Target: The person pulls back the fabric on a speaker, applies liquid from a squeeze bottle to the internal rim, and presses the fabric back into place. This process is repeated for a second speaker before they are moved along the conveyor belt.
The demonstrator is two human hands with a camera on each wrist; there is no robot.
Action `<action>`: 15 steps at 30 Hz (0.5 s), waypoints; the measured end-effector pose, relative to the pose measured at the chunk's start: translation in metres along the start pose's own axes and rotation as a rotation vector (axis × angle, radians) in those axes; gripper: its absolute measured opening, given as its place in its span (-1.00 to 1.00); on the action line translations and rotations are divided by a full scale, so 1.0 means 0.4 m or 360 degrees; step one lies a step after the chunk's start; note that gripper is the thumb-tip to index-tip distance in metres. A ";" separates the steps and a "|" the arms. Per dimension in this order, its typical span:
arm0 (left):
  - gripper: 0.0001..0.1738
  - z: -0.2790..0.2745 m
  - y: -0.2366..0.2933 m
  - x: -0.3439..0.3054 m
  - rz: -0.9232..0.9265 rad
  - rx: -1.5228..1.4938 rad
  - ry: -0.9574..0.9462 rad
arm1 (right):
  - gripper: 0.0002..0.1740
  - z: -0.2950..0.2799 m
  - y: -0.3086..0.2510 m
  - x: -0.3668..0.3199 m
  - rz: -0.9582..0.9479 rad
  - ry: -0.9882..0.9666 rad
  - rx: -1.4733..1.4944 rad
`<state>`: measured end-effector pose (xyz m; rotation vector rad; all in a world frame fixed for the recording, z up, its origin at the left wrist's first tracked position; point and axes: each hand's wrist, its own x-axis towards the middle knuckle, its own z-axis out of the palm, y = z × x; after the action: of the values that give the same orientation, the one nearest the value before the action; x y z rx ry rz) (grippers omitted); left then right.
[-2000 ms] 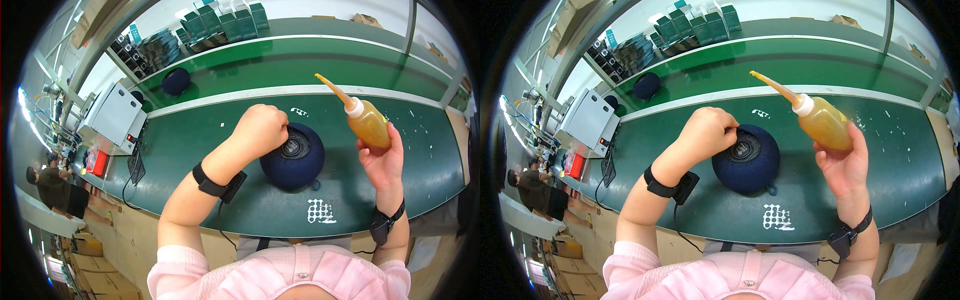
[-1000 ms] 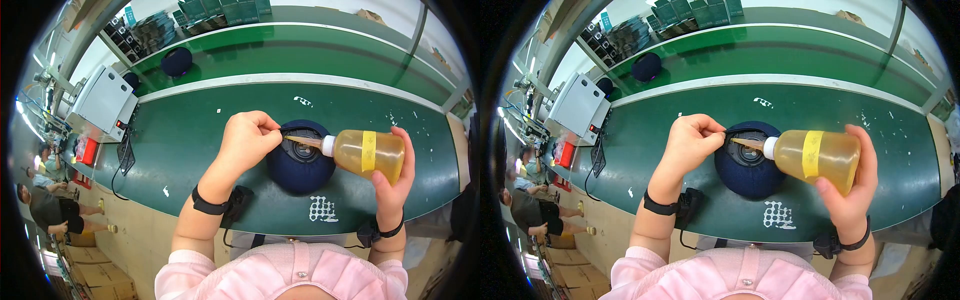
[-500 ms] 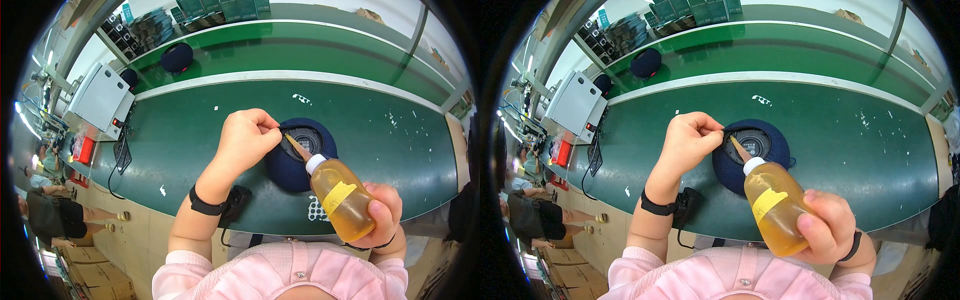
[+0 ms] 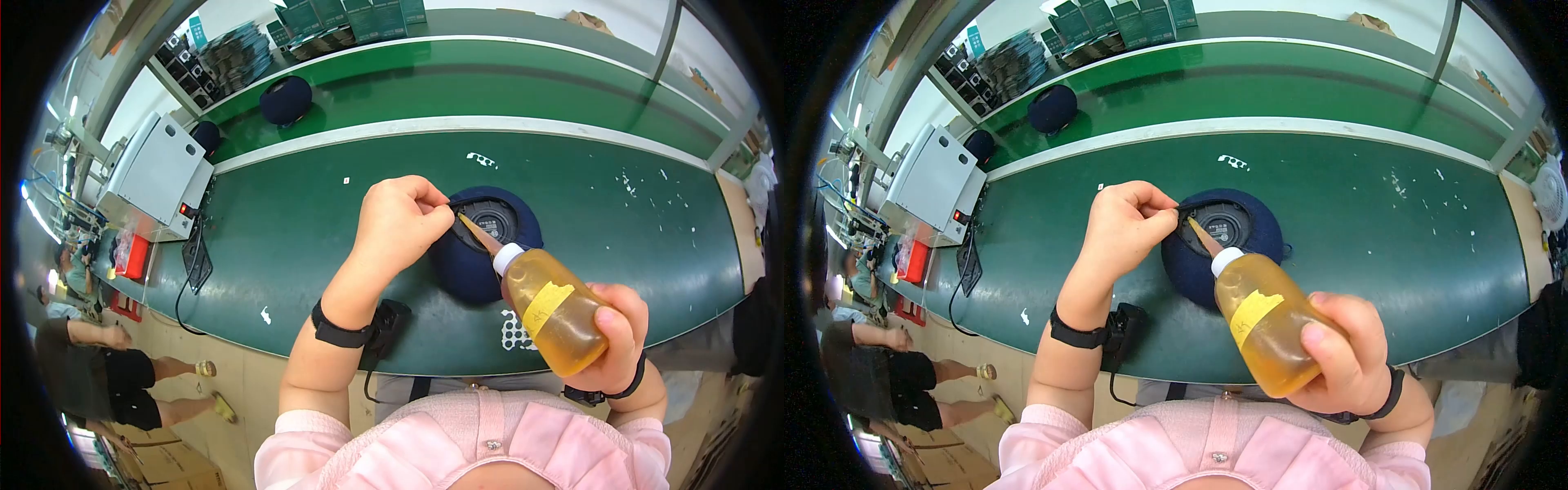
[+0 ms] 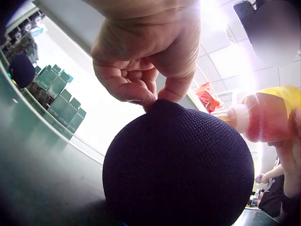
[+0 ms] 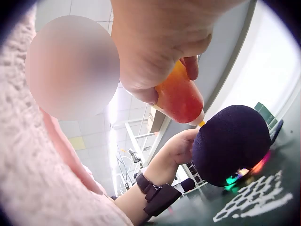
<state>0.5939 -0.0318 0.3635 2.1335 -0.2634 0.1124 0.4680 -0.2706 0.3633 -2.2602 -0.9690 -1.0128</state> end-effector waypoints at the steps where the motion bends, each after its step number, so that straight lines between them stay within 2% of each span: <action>1: -0.80 0.000 0.001 0.000 -0.0012 0.0012 0.0002 | -0.13 -0.002 -0.007 -0.002 0.0001 -0.0003 -0.0008; 4: -0.79 0.000 0.000 0.000 0.0029 0.0032 0.0010 | -0.14 -0.001 -0.027 -0.015 0.0229 0.0090 -0.0079; 8: -0.79 0.000 0.000 -0.001 0.0052 0.0043 0.0017 | -0.14 0.005 -0.022 -0.018 0.0382 0.0220 -0.0011; 15: -0.79 0.000 -0.001 0.001 -0.0009 0.0007 -0.0015 | -0.16 0.020 -0.009 -0.026 0.0517 0.0317 0.0079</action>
<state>0.5944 -0.0317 0.3633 2.1392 -0.2627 0.0997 0.4637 -0.2672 0.3508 -2.1370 -0.5174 -1.0299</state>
